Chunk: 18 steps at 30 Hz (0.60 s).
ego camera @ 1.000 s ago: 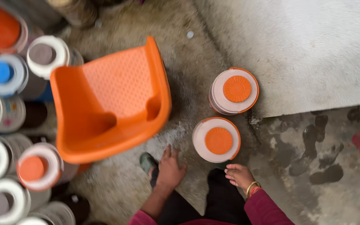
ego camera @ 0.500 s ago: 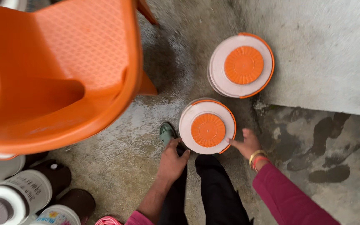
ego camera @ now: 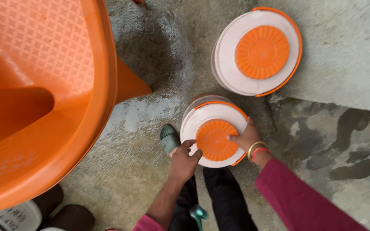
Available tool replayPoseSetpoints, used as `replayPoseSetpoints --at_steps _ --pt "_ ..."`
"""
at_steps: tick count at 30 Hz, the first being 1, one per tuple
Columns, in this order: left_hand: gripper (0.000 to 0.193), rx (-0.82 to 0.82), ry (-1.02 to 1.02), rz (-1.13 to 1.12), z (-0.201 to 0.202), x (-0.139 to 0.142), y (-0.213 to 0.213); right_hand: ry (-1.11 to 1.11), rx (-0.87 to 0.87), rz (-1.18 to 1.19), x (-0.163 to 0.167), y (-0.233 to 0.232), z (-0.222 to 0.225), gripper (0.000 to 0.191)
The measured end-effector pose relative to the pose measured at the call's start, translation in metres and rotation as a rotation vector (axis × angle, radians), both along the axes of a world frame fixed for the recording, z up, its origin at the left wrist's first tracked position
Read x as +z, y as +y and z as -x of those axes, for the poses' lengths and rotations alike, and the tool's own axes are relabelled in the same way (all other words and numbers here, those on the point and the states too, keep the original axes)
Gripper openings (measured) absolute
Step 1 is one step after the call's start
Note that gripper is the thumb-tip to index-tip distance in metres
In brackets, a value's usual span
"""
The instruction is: The person carries insulated water jugs across a wet concrete courtyard to a tap beside a large blue water tank, opens the lid of each jug, and positions the jugs near the tap, at one point moving an orange plastic chair out of the way.
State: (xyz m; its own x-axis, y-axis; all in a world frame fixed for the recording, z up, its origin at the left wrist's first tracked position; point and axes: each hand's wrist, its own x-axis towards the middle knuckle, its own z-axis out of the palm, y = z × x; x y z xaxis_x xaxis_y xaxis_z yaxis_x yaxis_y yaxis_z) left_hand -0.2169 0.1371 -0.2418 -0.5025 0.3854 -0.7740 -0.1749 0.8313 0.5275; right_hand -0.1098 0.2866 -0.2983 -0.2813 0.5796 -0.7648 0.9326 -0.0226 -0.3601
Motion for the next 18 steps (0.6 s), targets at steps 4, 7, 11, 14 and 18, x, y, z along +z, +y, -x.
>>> replayPoseSetpoints --at_steps 4,7,11,14,18 --pt "0.057 -0.043 -0.039 0.020 0.004 -0.004 0.007 -0.043 0.064 -0.093 -0.006 0.004 -0.002 0.128" --pt "0.056 -0.018 -0.075 0.003 0.009 -0.007 0.009 0.005 0.001 -0.038 -0.008 0.006 0.001 0.133" --pt "0.056 -0.018 -0.080 -0.036 0.011 -0.015 0.013 -0.060 -0.021 -0.034 -0.003 0.004 0.005 0.130" --pt "0.055 -0.026 -0.096 -0.023 0.014 -0.017 0.017 -0.215 0.053 -0.146 0.005 0.001 0.007 0.117" --pt "0.054 -0.028 -0.098 -0.023 0.017 -0.016 0.016 -0.101 0.007 -0.158 0.018 -0.006 0.006 0.066"
